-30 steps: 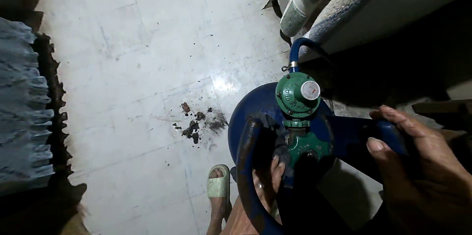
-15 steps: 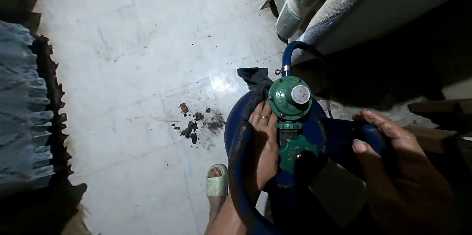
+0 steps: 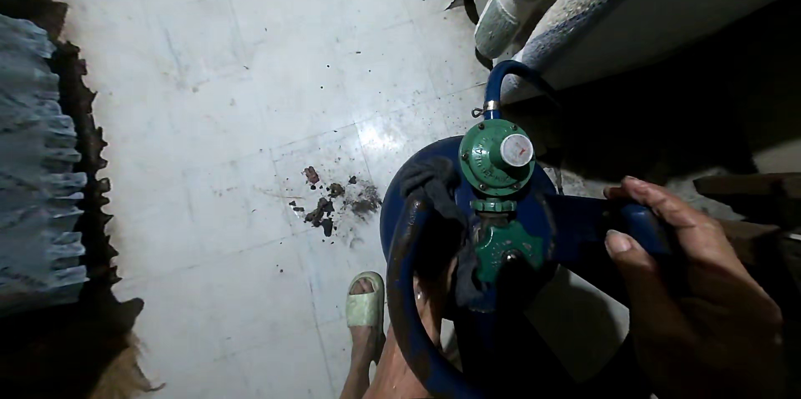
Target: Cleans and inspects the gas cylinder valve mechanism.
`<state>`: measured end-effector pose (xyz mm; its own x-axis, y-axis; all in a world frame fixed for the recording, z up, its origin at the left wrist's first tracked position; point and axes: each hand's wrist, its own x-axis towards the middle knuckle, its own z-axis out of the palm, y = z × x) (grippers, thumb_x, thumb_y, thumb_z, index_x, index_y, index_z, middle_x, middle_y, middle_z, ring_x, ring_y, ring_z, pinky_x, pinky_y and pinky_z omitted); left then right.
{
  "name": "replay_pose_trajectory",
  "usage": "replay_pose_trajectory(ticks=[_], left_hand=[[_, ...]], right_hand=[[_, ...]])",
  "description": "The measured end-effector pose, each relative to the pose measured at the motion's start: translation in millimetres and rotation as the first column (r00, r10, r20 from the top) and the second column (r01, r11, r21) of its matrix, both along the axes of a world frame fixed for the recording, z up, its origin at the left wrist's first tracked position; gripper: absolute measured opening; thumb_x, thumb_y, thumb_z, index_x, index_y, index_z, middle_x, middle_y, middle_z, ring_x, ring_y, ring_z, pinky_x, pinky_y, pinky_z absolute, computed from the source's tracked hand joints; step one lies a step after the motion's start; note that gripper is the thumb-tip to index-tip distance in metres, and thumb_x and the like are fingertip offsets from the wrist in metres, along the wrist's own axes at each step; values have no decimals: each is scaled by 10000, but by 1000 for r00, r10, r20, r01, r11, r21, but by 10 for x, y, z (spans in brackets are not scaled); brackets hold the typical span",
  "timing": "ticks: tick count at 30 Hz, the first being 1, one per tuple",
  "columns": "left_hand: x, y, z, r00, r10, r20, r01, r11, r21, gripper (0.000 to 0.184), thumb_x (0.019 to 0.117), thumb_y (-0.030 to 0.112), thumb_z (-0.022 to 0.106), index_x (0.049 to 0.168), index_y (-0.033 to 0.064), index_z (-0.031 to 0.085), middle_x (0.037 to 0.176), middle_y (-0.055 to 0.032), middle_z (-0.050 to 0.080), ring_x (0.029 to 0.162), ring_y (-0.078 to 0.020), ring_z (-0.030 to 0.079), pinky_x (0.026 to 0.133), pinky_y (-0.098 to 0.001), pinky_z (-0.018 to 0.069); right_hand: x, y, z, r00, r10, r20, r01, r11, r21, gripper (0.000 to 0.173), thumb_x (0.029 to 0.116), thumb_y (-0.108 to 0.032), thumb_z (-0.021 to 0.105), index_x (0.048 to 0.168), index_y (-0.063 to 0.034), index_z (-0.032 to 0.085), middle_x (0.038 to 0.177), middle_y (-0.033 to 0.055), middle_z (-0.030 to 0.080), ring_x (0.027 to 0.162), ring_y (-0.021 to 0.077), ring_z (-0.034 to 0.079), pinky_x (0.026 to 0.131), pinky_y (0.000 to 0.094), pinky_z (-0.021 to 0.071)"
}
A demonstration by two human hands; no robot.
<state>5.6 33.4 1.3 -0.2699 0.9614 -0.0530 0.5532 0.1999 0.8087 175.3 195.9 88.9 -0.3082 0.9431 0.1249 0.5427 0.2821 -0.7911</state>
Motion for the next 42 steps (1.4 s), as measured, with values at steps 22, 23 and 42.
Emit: replay_pose_trajectory(ticks=[22, 23, 42], left_hand=[[-135, 969, 22, 945, 88, 314, -81, 996, -36, 627, 1052, 213, 492, 1626, 110, 260, 1658, -28, 315, 1449, -57, 386, 1182, -284, 356], [-144, 966, 9, 968, 94, 233, -86, 995, -42, 558, 1044, 206, 519, 1572, 98, 373, 1575, -33, 437, 1382, -49, 462, 1142, -276, 406], [-189, -290, 198, 994, -84, 73, 89, 994, -62, 379, 952, 120, 578, 1298, -20, 643, 1252, -176, 682, 1223, -200, 623, 1089, -348, 474]], right_hand=[[-3, -5, -32, 999, -19, -49, 17, 999, -40, 379, 1043, -181, 504, 1397, -77, 591, 1378, 44, 616, 1231, 35, 581, 984, 218, 523], [-8, -4, -32, 998, -21, -53, 19, 999, -41, 378, 1043, -180, 503, 1396, -76, 590, 1373, 43, 618, 1222, 31, 584, 978, 217, 523], [-16, -10, 41, 999, -30, 23, 31, 999, -45, 410, 1028, -165, 506, 1401, -1, 547, 1385, 59, 606, 1231, -12, 571, 1023, 191, 500]])
